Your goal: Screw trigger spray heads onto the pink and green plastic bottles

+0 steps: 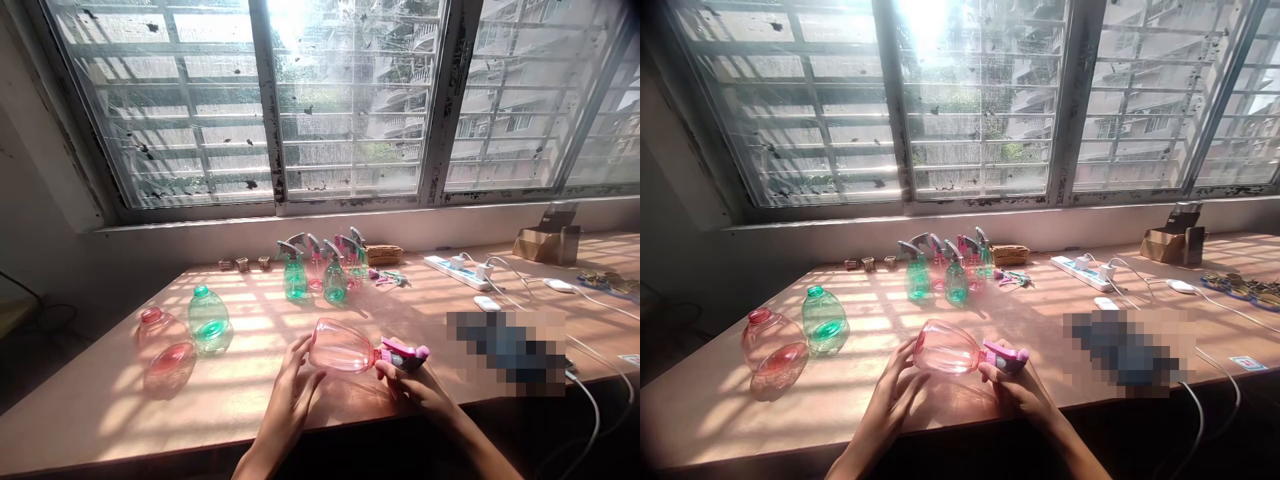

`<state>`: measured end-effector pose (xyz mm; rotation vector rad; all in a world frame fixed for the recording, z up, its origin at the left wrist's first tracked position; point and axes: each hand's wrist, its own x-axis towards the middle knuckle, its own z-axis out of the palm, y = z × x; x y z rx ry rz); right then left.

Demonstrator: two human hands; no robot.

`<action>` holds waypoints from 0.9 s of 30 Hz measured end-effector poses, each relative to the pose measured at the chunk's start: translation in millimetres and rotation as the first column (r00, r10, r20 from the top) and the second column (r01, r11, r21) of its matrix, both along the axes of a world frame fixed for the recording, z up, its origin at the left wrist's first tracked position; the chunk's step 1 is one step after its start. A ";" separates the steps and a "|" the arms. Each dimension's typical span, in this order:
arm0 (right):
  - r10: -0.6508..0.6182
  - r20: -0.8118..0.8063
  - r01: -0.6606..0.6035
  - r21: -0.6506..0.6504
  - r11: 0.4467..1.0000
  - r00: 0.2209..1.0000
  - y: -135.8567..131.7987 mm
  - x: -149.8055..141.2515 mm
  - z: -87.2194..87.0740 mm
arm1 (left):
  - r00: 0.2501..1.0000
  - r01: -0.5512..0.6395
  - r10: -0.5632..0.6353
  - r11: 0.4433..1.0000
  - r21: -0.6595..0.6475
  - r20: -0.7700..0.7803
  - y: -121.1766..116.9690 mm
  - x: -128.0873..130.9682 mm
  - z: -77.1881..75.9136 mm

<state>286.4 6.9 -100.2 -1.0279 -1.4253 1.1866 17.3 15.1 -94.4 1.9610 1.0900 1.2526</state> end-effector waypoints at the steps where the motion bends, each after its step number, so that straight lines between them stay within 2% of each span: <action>1: 0.005 -0.004 -0.005 0.000 1.000 1.000 0.1 1.0 -0.6 | 1.000 -0.004 0.004 1.000 0.015 -0.005 -0.5 -0.1 0.0; 6: -0.038 0.022 0.037 0.049 0.998 0.999 3.2 -1.5 -2.1 | 1.000 -0.016 0.015 1.000 -0.020 -0.025 -3.8 0.5 2.9; 9: -0.104 0.067 0.098 0.077 0.992 0.992 6.0 -5.6 -2.4 | 0.996 -0.021 0.032 0.992 -0.126 0.079 -2.5 1.7 1.6; 11: -0.098 0.061 0.093 0.081 0.992 0.993 6.2 -5.8 -2.9 | 0.989 -0.023 0.047 0.987 -0.160 0.144 -0.4 2.2 -1.7; 15: -0.011 0.016 0.011 0.027 1.000 1.000 1.9 -0.5 -2.3 | 0.993 -0.063 0.065 0.998 -0.032 0.095 1.9 0.4 -7.5; 18: 0.014 -0.015 -0.014 0.002 1.000 1.000 0.0 1.5 -0.5 | 0.999 -0.038 0.037 0.999 0.027 0.013 -0.2 -1.5 -5.2; 21: -0.030 0.020 0.029 0.048 0.998 0.999 2.7 -1.5 -1.3 | 0.999 -0.023 0.022 0.999 -0.024 -0.025 -2.5 -1.0 -0.1; 24: -0.081 0.078 0.076 0.065 0.995 0.994 6.7 -6.1 -5.2 | 0.997 -0.045 0.052 0.993 -0.112 0.061 -2.4 1.6 1.1; 27: -0.073 0.078 0.069 0.056 0.996 0.994 6.6 -7.2 -7.2 | 0.990 -0.061 0.079 0.988 -0.143 0.120 -1.0 2.4 -1.4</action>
